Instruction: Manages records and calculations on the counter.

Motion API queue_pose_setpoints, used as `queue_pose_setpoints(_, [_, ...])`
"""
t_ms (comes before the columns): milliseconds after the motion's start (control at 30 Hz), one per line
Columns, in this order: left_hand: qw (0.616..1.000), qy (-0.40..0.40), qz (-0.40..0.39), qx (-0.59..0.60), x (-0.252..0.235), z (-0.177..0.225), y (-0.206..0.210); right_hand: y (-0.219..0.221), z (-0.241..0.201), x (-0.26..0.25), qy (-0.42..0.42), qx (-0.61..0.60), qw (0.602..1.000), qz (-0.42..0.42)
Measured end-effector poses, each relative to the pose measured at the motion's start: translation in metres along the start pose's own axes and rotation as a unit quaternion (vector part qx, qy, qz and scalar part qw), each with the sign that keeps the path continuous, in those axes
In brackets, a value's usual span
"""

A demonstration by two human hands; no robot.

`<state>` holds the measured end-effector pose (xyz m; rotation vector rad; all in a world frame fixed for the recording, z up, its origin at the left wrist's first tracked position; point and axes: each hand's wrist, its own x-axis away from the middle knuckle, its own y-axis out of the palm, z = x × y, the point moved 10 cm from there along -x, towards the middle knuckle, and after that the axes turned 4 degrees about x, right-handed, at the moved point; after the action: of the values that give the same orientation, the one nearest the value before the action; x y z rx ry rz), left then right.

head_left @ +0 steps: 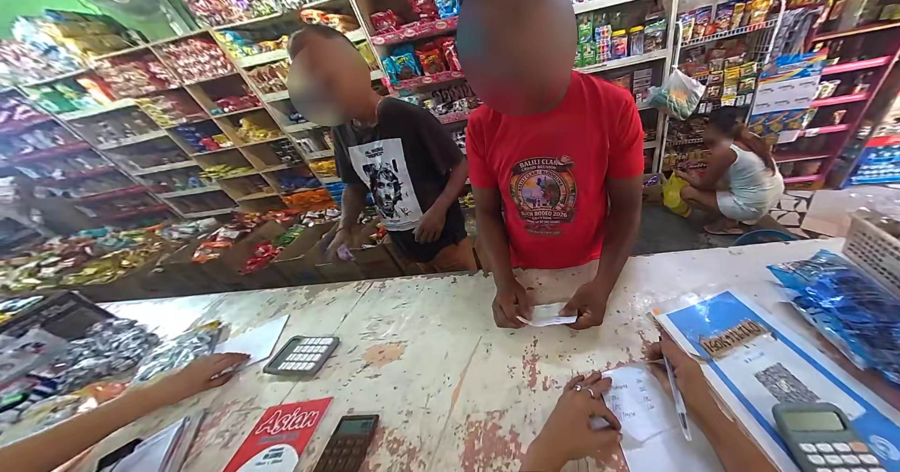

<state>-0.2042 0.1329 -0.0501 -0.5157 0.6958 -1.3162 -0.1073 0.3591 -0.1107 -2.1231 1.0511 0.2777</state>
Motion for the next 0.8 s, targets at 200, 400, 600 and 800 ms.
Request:
queue_pose_setpoints(200, [1.0,0.005,0.005,0.0,0.0,0.0016,-0.0004,-0.0006,-0.001,-0.0002,-0.001,0.0,1.0,0.001])
queue_pose_setpoints(400, [1.0,0.014,0.015,-0.008,0.0006,0.0005,-0.0003,-0.0022,-0.0028,0.0,-0.006,-0.003,1.0,0.006])
queue_pose_setpoints(600, [1.0,0.009,0.012,-0.007,0.0014,-0.0007,0.0003,-0.0012,-0.002,0.0,-0.006,-0.003,1.0,0.009])
queue_pose_setpoints(800, [1.0,0.017,0.011,-0.01,0.0019,-0.0023,0.0033,0.0005,0.0015,0.0014,-0.011,-0.005,1.0,0.004])
